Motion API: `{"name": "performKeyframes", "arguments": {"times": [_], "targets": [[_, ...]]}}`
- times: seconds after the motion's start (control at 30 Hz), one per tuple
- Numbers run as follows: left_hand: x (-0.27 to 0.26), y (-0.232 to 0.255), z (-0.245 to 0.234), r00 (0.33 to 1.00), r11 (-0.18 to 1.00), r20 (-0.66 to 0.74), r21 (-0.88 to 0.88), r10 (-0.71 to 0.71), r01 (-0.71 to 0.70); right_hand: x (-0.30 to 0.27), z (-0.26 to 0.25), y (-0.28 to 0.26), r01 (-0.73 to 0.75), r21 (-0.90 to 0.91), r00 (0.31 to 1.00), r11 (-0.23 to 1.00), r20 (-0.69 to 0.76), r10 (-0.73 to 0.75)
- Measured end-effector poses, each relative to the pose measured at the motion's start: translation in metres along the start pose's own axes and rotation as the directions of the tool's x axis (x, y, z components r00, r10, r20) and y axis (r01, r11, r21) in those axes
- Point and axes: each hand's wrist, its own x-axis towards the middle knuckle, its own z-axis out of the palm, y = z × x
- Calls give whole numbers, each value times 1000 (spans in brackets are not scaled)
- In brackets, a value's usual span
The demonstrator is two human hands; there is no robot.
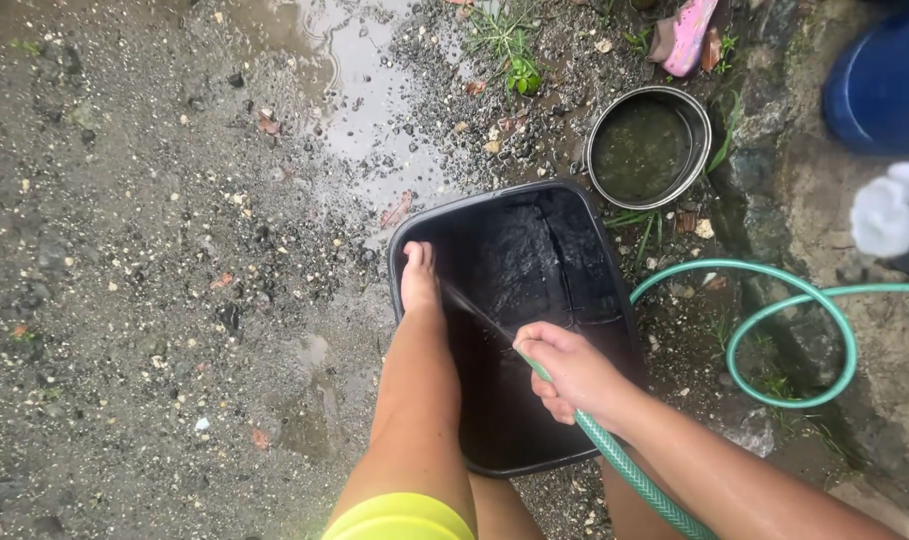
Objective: Washing a black plastic bin with a water hose in an outdoor gravel area.
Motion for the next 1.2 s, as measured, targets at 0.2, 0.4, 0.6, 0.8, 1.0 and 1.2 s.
{"name": "performKeyframes", "arguments": {"times": [0.2, 0.4, 0.6, 0.8, 1.0, 1.2], "targets": [[-13, -10, -4, 997, 998, -28, -7, 66, -67, -1, 7, 2, -29, -26, 999, 999, -30, 29], [-3, -1, 9, 993, 999, -117, -38, 21, -26, -1, 7, 13, -3, -8, 1000, 1000, -8, 3], [11, 7, 19, 984, 992, -170, -124, -48, 27, 0, 11, 22, 15, -9, 1000, 1000, 16, -15], [9, 24, 15, 939, 961, -276, -235, -207, 143, -5, 10, 27, -45, -58, 992, 997, -118, 38], [-18, 74, -30, 889, 34, 94, -992, -449, 121, -19, -1, 30, 4, 2, 987, 1000, -163, -4], [-81, 66, -61, 821, -342, 342, -920, -456, 193, -21, -32, 20, 157, 11, 940, 987, -309, -146]]}}
